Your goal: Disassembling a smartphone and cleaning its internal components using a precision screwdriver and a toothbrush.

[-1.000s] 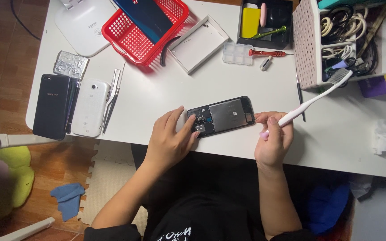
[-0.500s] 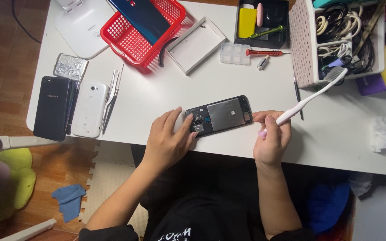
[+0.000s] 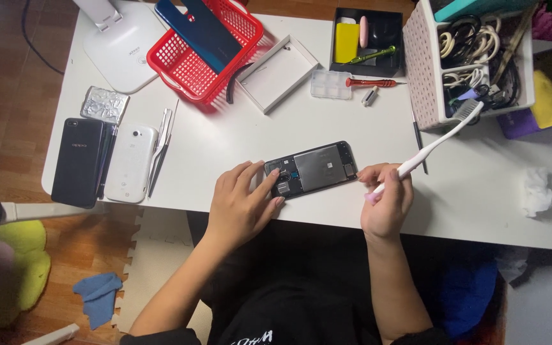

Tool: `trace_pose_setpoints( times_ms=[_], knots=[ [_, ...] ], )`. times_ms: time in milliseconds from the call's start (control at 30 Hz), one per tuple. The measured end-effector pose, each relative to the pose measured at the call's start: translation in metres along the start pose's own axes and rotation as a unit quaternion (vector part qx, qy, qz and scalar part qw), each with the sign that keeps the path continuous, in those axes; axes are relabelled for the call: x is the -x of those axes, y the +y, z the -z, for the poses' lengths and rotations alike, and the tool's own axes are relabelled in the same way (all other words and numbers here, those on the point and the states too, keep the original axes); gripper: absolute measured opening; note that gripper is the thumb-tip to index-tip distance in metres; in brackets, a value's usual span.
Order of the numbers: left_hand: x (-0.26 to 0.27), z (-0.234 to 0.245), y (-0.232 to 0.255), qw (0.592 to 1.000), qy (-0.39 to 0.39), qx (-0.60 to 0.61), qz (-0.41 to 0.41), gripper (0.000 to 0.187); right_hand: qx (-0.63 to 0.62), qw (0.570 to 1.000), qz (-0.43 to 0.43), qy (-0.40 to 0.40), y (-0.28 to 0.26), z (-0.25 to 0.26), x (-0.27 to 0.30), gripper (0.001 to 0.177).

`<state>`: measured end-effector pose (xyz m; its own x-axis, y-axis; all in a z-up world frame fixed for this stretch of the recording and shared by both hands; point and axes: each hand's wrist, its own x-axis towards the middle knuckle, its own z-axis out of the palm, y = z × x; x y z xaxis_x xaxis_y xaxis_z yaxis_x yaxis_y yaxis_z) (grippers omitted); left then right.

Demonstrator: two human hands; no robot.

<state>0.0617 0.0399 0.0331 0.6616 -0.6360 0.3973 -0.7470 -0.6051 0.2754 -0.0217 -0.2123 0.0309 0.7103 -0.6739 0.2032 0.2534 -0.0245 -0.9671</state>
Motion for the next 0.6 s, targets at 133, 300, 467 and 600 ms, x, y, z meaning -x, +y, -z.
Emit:
trace_pose_setpoints(
  times_ms=[133, 300, 467, 600],
  knots=[
    [-0.005, 0.006, 0.002, 0.999, -0.018, 0.028, -0.001, 0.048, 0.131, 0.990, 0.004, -0.057, -0.006, 0.032, -0.006, 0.023],
    [-0.016, 0.010, 0.006, 0.994, -0.054, 0.077, 0.047, 0.050, 0.474, 0.872, 0.102, -0.063, -0.042, 0.068, -0.017, 0.032],
    [-0.023, -0.002, 0.010, 0.996, -0.025, 0.064, 0.048, 0.046, 0.641, 0.760, 0.107, -0.034, -0.048, 0.079, -0.020, 0.039],
    [-0.029, -0.004, 0.016, 0.997, -0.031, 0.043, 0.062, 0.041, 0.654, 0.719, 0.229, -0.044, -0.048, 0.068, -0.045, 0.044]
  ],
)
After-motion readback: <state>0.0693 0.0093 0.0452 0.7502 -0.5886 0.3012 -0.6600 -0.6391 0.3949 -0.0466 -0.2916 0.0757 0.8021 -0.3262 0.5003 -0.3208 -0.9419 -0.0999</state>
